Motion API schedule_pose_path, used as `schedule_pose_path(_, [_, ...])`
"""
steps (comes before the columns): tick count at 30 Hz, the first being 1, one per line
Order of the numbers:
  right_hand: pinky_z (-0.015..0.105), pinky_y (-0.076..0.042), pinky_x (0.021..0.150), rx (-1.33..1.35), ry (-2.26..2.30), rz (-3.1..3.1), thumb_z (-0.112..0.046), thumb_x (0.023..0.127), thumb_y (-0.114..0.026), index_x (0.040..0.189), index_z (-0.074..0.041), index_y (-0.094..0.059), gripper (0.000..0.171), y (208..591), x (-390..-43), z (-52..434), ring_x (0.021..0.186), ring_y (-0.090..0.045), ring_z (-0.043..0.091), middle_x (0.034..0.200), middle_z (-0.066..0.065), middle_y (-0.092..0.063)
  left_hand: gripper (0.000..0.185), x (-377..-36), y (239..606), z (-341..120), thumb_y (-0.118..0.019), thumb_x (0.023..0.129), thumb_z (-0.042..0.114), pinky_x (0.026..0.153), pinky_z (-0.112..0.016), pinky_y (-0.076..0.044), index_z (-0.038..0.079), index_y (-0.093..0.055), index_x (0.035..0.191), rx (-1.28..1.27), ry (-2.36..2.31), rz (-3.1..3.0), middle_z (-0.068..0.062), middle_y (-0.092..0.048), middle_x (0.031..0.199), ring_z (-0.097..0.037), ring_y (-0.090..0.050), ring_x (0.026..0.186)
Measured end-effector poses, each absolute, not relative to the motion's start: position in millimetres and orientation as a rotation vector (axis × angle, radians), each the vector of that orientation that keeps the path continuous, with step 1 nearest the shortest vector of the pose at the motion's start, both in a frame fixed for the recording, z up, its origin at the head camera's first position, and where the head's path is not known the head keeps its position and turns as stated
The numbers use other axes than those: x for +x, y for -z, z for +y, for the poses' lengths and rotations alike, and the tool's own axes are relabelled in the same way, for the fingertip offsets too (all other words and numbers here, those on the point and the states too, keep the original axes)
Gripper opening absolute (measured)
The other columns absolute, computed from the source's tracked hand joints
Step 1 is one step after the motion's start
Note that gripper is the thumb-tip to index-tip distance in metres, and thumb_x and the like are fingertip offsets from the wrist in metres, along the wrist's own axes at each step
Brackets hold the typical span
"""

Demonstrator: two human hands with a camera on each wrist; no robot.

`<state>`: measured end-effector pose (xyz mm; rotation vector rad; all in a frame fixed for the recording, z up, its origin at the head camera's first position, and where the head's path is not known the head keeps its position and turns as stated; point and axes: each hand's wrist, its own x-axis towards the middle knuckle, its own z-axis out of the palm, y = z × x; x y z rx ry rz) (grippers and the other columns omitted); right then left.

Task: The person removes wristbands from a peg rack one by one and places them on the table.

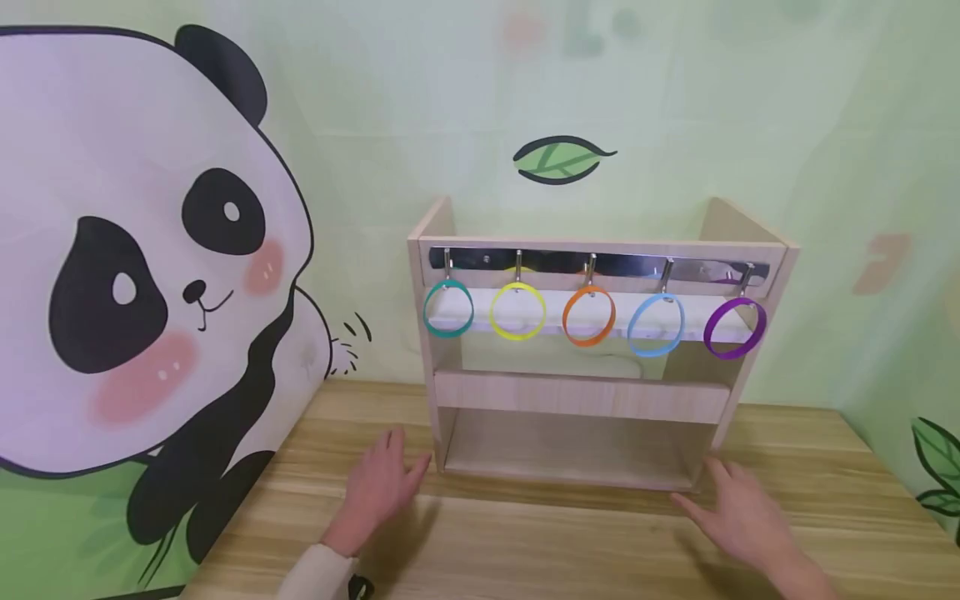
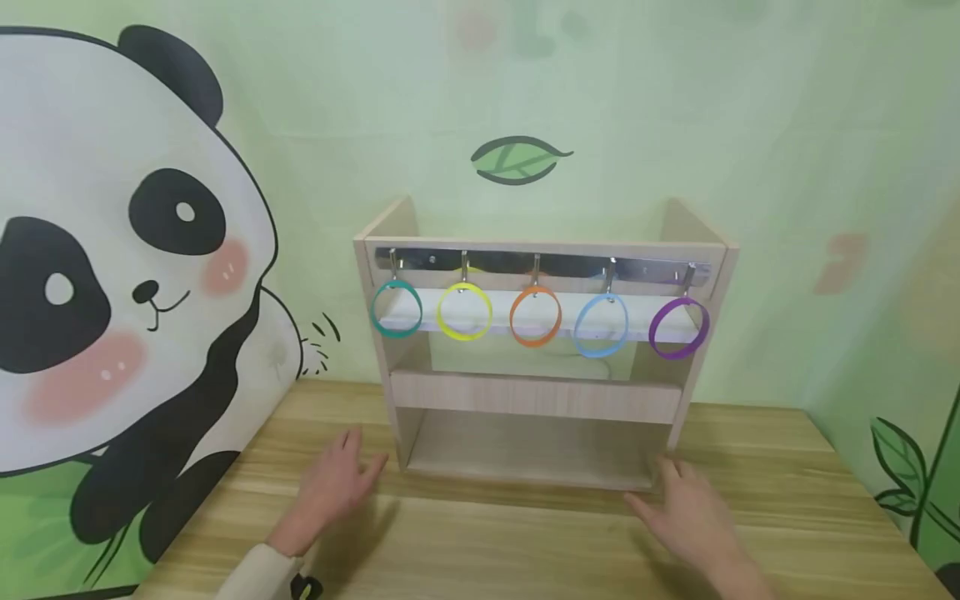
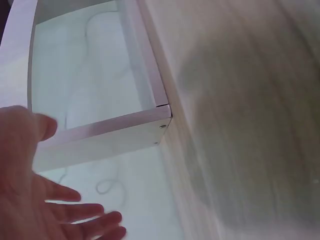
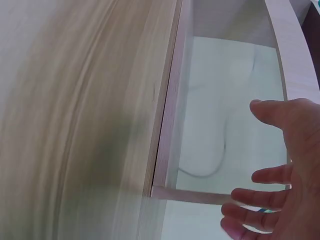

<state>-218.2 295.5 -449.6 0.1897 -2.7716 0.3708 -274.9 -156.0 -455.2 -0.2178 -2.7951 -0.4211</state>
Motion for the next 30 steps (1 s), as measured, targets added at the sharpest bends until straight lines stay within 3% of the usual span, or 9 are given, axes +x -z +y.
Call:
schedule_pose_path(3, [0.055, -0.039, 0.075, 0.236, -0.415, -2.725, -0.050, 0.075, -0.060, 0.115, 0.008, -0.046, 0.071, 448.9, -219.0, 291.6, 0.093, -0.049, 0.044, 0.108, 0.029, -0.050, 0.065, -279.4, 448.7, -155.2, -0.044, 0.087, 0.043, 0.082, -0.049, -0.040, -0.006, -0.035, 0.128, -0.176, 0.561, -2.777, -0.026, -0.043, 0.121, -0.039, -0.046, 0.104])
schedule_pose_path(11, [0.042, -0.046, 0.063, 0.318, -0.537, -2.558, -0.032, 0.075, -0.068, 0.106, 0.000, -0.054, 0.047, 443.6, -222.9, 277.0, 0.075, -0.057, 0.024, 0.086, 0.010, -0.059, 0.061, -291.3, 431.0, -152.8, -0.038, 0.088, 0.047, 0.071, -0.043, -0.045, 0.000, -0.039, 0.126, -0.123, 0.755, -2.666, -0.017, -0.046, 0.120, -0.031, -0.052, 0.097])
schedule_pose_path(30, [0.036, -0.047, 0.063, 0.401, -0.607, -2.522, -0.030, 0.076, -0.067, 0.105, -0.002, -0.056, 0.042, 421.2, -230.0, 235.9, 0.077, -0.057, 0.019, 0.089, 0.007, -0.061, 0.066, -312.0, 388.6, -135.8, -0.034, 0.087, 0.052, 0.077, -0.043, -0.044, 0.002, -0.033, 0.131, -0.207, 0.846, -2.590, -0.015, -0.045, 0.123, -0.026, -0.051, 0.100])
